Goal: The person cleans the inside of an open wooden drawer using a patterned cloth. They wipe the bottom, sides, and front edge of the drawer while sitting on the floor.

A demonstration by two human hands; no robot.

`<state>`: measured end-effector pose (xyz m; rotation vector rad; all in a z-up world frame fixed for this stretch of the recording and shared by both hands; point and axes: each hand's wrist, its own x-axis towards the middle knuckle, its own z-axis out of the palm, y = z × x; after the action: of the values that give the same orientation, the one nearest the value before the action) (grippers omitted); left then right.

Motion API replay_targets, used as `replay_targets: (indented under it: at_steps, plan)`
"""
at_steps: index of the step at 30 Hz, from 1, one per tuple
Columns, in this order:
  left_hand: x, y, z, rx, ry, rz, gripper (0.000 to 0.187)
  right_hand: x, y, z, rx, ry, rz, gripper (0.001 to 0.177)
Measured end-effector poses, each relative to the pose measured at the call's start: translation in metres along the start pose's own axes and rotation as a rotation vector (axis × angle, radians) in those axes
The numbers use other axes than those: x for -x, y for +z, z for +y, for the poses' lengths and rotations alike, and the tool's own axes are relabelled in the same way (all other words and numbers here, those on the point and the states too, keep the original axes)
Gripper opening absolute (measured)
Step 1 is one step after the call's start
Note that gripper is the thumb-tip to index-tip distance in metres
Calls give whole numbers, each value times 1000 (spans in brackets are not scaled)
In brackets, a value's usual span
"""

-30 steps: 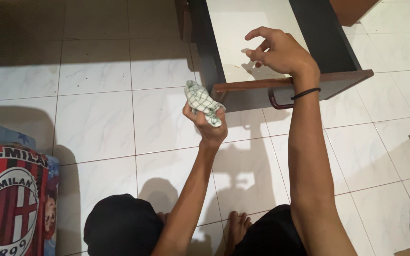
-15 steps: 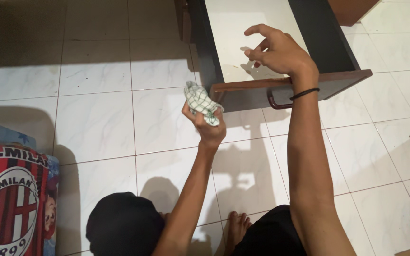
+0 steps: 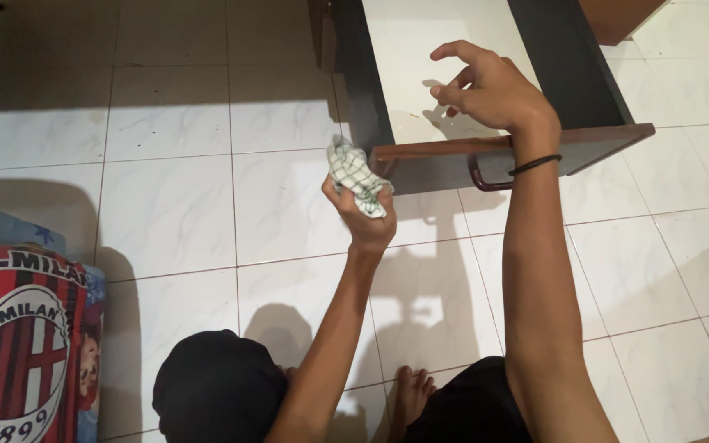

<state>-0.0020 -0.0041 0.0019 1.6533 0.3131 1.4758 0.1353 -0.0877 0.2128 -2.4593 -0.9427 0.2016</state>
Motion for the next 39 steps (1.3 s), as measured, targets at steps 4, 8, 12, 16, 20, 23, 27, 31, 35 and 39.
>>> replay_targets:
  at_steps: [4, 8, 12, 16, 20, 23, 27, 31, 35, 39]
  plan:
    - [0, 4, 5, -15, 186, 78, 56, -2, 1, 0, -7, -12, 8, 49]
    - [-10, 6, 22, -113, 229, 82, 55, -1, 1, 0, -4, -1, -2, 48]
    - [-1, 6, 9, -69, 79, 50, 47, 0, 0, -2, 11, -1, -4, 48]
    - [15, 5, -10, 90, -64, 51, 48, 0, 1, -1, 30, -15, 2, 47]
    - [7, 5, 14, 25, -48, 33, 49, -1, 0, -1, -17, -22, -14, 47]
    - [-4, 4, 34, -35, 103, 61, 45, -1, 1, -1, -2, 4, -19, 45]
    - [-10, 1, 19, -21, 24, 0, 46, -2, 0, 0, -6, -32, -28, 48]
    - [6, -2, 3, -17, -3, -20, 51, -1, 2, 0, 28, -9, -2, 46]
    - [-1, 0, 30, 16, 52, 22, 55, -4, 0, -3, 0, -19, -5, 45]
    - [-17, -4, 40, -5, 116, -23, 54, -4, 0, -2, -7, -73, 0, 45]
